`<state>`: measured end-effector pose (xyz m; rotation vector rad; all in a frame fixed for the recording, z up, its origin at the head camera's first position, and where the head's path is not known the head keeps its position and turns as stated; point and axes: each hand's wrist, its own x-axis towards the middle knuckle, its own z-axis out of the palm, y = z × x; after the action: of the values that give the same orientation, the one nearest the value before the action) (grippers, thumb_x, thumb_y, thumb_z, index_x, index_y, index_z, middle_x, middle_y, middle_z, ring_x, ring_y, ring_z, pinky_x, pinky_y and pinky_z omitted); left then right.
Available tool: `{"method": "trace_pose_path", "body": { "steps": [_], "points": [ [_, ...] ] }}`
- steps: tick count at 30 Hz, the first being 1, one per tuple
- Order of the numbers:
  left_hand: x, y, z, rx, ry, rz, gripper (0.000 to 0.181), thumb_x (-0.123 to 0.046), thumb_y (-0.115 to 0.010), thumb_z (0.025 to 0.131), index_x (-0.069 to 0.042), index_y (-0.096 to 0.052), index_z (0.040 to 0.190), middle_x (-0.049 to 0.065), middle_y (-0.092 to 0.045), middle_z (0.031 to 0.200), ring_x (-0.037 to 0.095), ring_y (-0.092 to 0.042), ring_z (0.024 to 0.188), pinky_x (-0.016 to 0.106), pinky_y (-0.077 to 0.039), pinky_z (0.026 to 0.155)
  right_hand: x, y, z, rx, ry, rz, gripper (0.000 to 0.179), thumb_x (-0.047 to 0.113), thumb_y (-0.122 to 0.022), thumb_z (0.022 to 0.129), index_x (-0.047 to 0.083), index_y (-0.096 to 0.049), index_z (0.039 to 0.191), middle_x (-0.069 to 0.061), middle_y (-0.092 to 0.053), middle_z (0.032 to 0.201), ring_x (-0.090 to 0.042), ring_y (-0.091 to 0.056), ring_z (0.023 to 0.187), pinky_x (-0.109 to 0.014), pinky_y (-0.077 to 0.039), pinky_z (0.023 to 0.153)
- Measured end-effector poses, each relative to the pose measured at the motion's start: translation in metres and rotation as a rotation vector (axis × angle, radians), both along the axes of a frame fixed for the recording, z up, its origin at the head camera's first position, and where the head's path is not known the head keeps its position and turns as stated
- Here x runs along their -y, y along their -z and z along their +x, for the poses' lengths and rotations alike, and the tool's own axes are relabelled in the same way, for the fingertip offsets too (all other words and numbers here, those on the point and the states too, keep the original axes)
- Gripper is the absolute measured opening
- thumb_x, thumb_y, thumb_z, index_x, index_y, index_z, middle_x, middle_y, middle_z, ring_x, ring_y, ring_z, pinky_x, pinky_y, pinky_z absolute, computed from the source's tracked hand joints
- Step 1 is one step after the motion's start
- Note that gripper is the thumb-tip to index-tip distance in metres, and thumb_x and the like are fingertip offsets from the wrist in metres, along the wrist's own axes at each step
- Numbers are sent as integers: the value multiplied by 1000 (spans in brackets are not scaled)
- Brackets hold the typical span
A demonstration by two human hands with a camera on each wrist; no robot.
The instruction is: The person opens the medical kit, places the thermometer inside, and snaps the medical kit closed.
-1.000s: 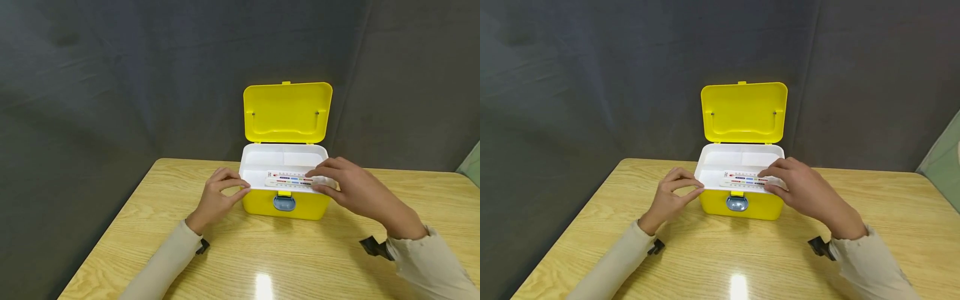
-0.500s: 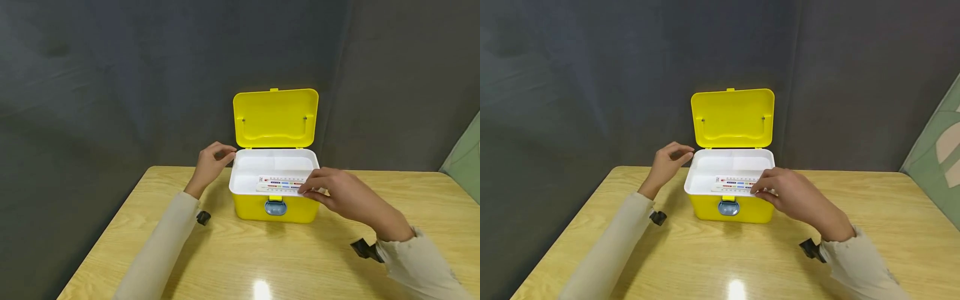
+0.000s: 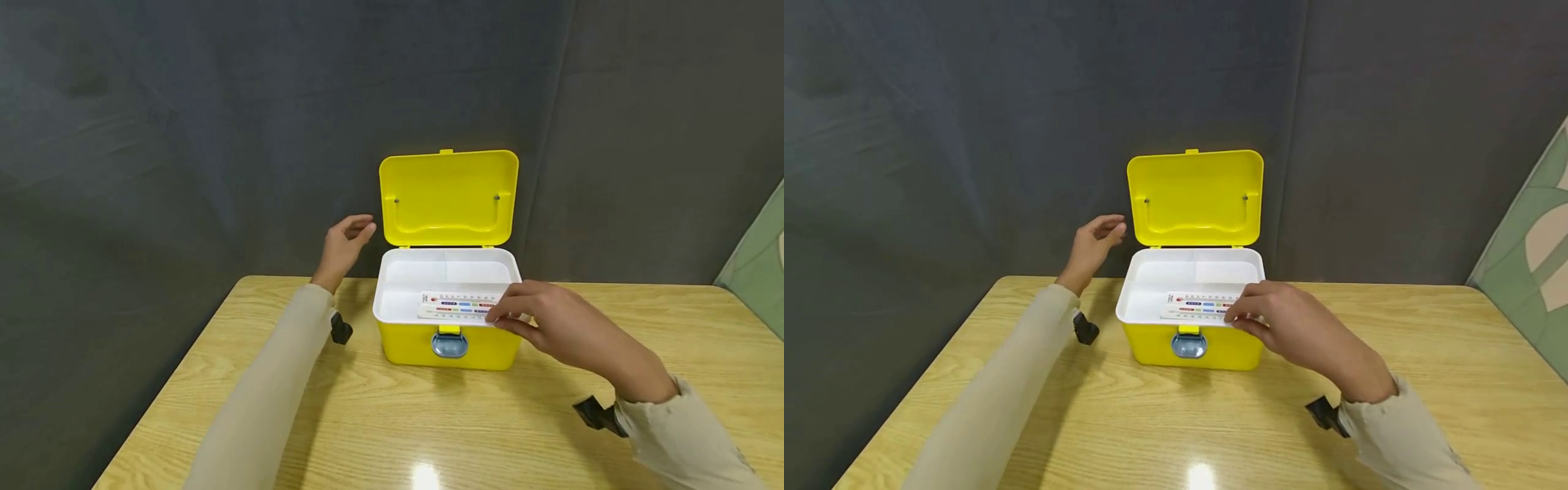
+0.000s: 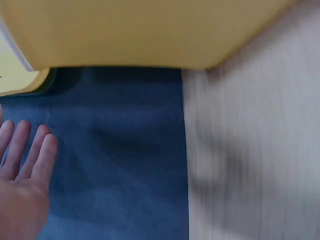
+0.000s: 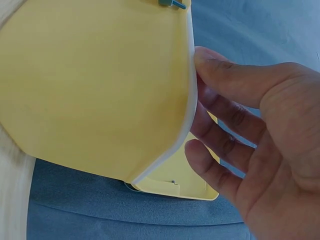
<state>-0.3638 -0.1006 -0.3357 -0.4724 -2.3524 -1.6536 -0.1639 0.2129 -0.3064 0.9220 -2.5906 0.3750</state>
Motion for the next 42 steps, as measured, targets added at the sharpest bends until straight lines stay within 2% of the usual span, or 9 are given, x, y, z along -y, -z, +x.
{"method": "trace_pose_path", "body": {
  "steps": [3, 7, 12, 16, 27, 42],
  "points": [
    [-5, -6, -1, 33, 47, 58, 40, -28, -65, 97, -11, -62, 134, 10, -65, 133, 26, -62, 120, 40, -50, 105, 0, 0, 0, 1, 3, 7, 23, 8, -83, 79, 26, -77, 91, 17, -66, 88, 3, -54, 73, -20, -50, 63],
    [-13, -14, -1, 59, 75, 65, 45, -28, -62, 99, -14, -55, 142, 7, -60, 141, 23, -57, 129, 37, -46, 111, 0, -1, 1, 0, 8, 15, 23, 9, -83, 79, 26, -77, 92, 17, -66, 89, 2, -54, 74, -20, -51, 64],
    [-23, -26, 0, 99, 52, 55, 46, -29, -57, 101, -19, -51, 146, 4, -58, 144, 20, -54, 133, 36, -44, 113, -1, -2, 1, 1, 4, 19, 24, 8, -83, 79, 27, -77, 92, 18, -66, 90, 2, -56, 76, -22, -53, 65],
    [-28, -34, 0, 113, 32, 65, 45, -28, -54, 102, -20, -52, 145, 4, -59, 142, 20, -56, 131, 35, -47, 110, -1, -3, 1, -8, 0, 18, 25, 7, -83, 78, 27, -76, 92, 17, -66, 90, 2, -57, 76, -23, -54, 66],
    [-30, -35, 2, 77, 28, 108, 41, -20, -55, 101, -12, -56, 141, 10, -62, 136, 24, -61, 123, 36, -51, 105, -1, -4, 1, 8, 9, 22, 25, 7, -83, 79, 26, -77, 92, 16, -67, 90, 1, -57, 77, -24, -54, 66],
    [-33, -32, 8, 54, 35, 179, 40, -23, -56, 100, -15, -58, 139, 9, -63, 134, 23, -63, 121, 34, -54, 101, -5, -3, 1, -4, 8, 23, 25, 7, -83, 79, 27, -76, 92, 17, -67, 90, 2, -56, 76, -23, -54, 65]
  ]
}}
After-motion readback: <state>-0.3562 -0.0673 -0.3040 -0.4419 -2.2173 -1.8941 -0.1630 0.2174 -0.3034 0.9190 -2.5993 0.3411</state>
